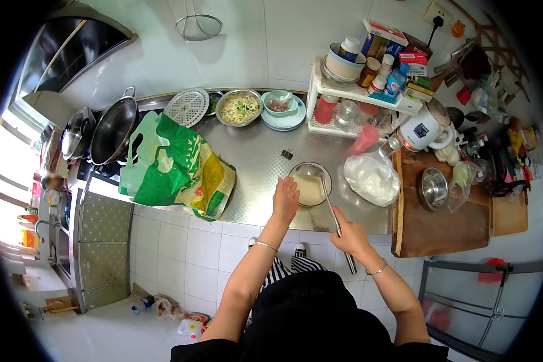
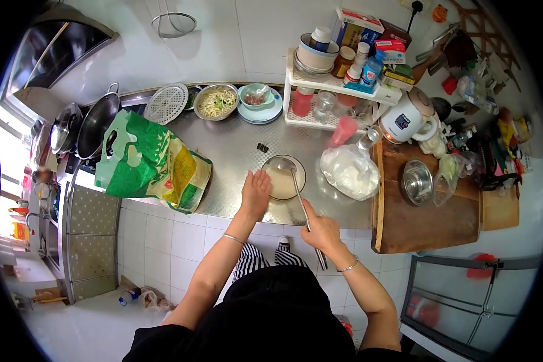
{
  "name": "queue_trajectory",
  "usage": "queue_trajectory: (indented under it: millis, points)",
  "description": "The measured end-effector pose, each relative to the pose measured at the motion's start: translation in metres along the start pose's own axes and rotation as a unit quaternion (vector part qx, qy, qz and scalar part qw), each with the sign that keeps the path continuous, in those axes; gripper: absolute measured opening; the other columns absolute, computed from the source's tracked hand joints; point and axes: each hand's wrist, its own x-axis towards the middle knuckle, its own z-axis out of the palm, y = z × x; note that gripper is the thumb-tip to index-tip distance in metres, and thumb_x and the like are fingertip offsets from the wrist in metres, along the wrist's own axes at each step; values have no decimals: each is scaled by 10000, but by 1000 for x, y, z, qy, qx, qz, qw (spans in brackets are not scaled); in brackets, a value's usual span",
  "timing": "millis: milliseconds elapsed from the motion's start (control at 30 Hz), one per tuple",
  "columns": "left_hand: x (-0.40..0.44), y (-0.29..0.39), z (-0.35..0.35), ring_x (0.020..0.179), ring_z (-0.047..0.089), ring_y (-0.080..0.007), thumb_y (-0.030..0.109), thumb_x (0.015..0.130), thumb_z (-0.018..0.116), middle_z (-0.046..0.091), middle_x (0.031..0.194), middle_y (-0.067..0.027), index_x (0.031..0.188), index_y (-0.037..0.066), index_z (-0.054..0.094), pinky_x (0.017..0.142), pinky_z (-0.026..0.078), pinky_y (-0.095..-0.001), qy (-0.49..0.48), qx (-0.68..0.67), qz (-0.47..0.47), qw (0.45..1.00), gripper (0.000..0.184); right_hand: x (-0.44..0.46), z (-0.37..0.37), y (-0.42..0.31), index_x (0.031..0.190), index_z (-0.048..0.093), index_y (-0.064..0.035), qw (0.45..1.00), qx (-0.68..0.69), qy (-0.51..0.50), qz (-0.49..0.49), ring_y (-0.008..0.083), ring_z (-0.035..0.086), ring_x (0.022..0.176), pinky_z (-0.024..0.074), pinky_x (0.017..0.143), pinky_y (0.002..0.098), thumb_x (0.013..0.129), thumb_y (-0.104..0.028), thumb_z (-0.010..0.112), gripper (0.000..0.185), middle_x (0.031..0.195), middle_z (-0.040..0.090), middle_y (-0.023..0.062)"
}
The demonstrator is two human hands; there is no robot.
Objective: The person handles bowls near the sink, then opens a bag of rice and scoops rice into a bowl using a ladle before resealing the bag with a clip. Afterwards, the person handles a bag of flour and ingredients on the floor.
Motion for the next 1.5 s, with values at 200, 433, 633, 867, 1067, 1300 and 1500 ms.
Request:
queue_trajectory:
  millis: [200,433,633,867,1067,1300,1500]
  points:
    - [20,-9,-4,1396,142,-271,441,932,437,171,1511,-115,1440,19,163,1123,94,-396,-38,41,-63,996,715,-4,4,13,1364,374,-110,994,106,30,17,313,574,548,452,543,420,679,-157,572,714,583,574,121]
    - [59,-40,1,1415,23,-255,413,897,479,79,1535,-111,1452,43,130,1107,58,-442,43,106,-152,982,752,-6,26,36,1327,415,-47,934,351,54,39,107,407,484,352,479,275,721,-80,600,635,537,424,0]
    - [69,-54,-8,1161,344,-234,405,873,499,355,1322,-50,1327,97,343,992,253,-448,82,144,-163,973,570,-3,44,56,1092,551,-25,906,421,30,36,87,382,494,318,469,270,735,-102,611,370,547,418,-7]
    - [77,-41,-33,862,435,-199,339,864,522,476,973,-29,1086,104,514,830,394,-434,-4,104,-171,980,323,38,41,74,971,565,-61,948,280,149,34,186,474,504,378,500,331,706,-150,616,284,575,472,66]
    - [34,-15,2,1012,546,-242,138,895,533,550,1093,-86,1155,25,505,905,458,-395,-32,7,-146,989,285,96,47,88,929,565,-78,967,179,180,37,333,605,665,458,600,428,693,-189,610,265,706,614,144]
    - [12,7,1,825,606,-177,106,884,581,579,846,-40,1032,30,562,822,519,-340,3,-65,-133,989,167,141,58,98,912,565,-69,977,124,169,33,366,615,720,478,648,452,690,-190,603,256,764,637,169]
    - [1,13,0,900,594,-188,141,854,631,595,907,-26,1015,78,579,868,484,-380,41,-94,-147,984,180,158,70,105,915,563,-73,980,85,182,-4,375,606,702,468,643,476,686,-191,610,262,742,632,164]
